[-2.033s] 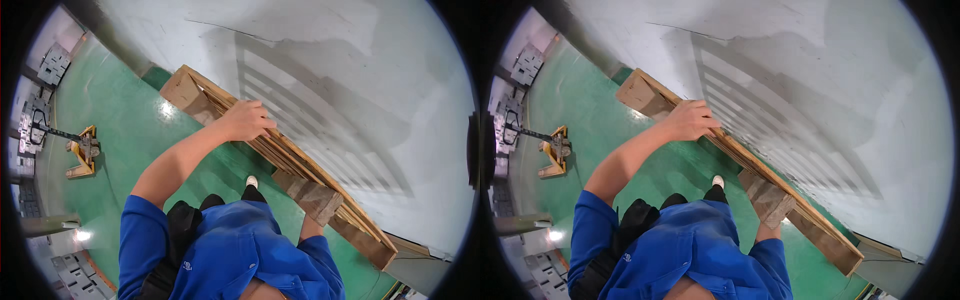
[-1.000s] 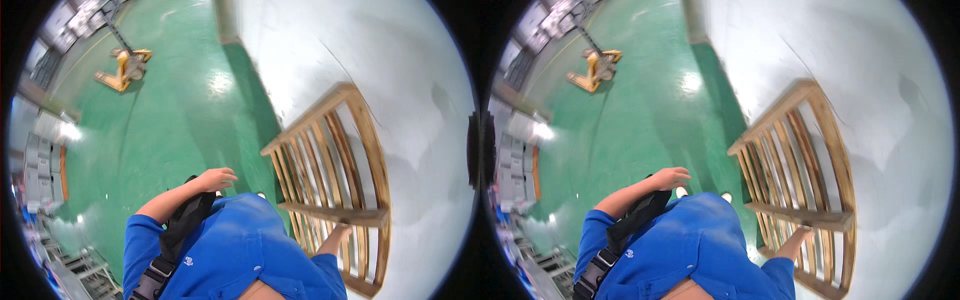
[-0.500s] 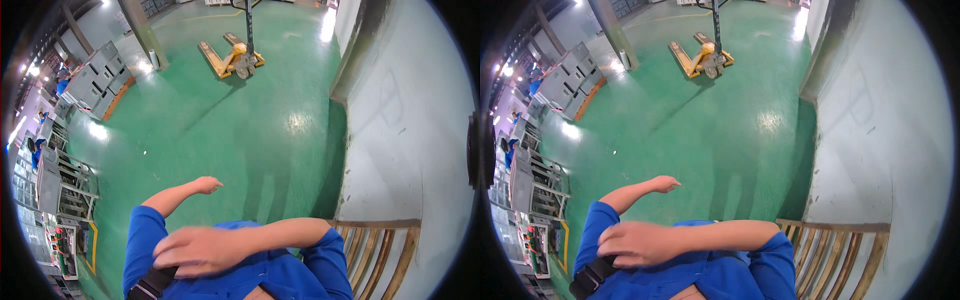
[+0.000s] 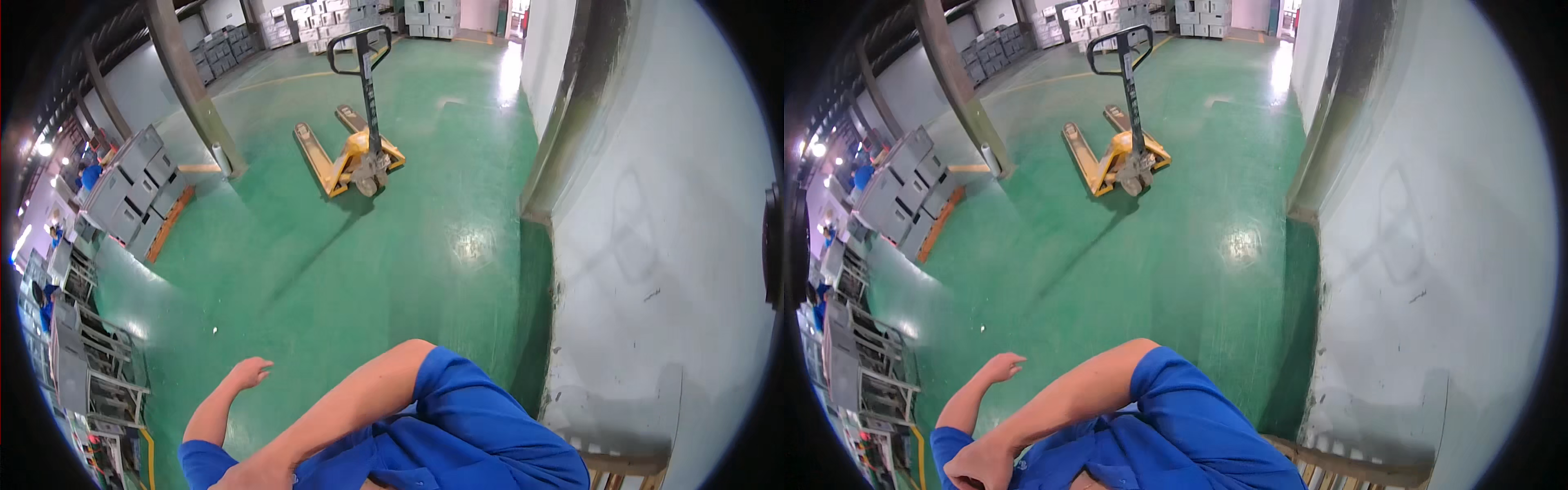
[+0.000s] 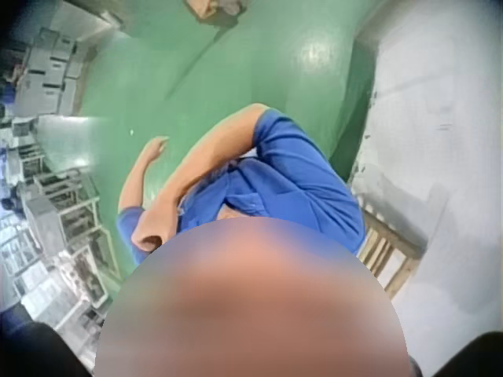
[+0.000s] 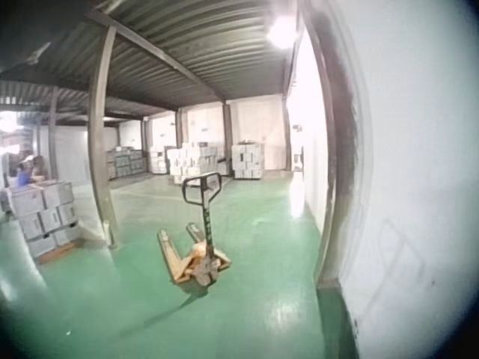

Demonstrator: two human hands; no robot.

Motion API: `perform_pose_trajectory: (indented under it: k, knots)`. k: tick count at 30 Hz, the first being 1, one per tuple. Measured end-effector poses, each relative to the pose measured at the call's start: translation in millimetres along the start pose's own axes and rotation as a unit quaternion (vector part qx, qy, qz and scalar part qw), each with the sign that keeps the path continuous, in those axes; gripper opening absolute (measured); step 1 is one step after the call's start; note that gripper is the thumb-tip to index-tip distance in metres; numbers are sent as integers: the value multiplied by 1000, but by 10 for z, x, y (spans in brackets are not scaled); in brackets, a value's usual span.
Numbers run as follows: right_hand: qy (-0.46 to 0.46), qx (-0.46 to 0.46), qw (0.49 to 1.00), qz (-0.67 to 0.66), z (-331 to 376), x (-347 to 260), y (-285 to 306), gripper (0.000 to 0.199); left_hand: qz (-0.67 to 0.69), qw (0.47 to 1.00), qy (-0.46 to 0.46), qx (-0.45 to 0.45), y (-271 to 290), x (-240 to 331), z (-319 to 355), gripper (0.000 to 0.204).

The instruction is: The recorder moves a wooden pallet to the wall and then uses a manual pallet jack to transport a stack of metal enclosures across the fabrication floor.

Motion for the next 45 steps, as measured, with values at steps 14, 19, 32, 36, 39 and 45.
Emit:
perform_pose_trajectory:
  k: [14, 19, 32, 36, 39, 45]
  knots:
    - [-9, -108, 992, -59, 1183, -1147, 2245, 22, 99, 993, -30, -56, 1124, -109, -2037, 36]
    - [98, -40, 983, 152, 1657, -1194, 3543, 26, 70, 992, -81, -72, 1738, -634, -3708, 36]
    - [-274, 512, 624, 523, 5633, -294, 8918, 24, 34, 814, -142, 562, 6299, -1337, -6367, 45]
    - [-310, 506, 538, 598, 6793, -415, 10305, 33, -33, 762, -90, 641, 6947, -1417, -7062, 58]
    - [-260, 501, 459, 686, 7186, -899, 11294, 44, -102, 719, -3, 687, 7526, -1313, -7555, 71]
    - [-205, 475, 502, 693, 7050, -1020, 12972, 54, -50, 676, 137, 722, 8063, -1739, -8085, 54]
Point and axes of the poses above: each hand's wrist, its own z-axis away from the middle knuckle, its own y-axis out of the back of the hand, x = y × z, the point moved 6 cm from there along -z, towards the middle knuckle, and after that the axes turned 11 degrees about -y, right-handed, at the moved point
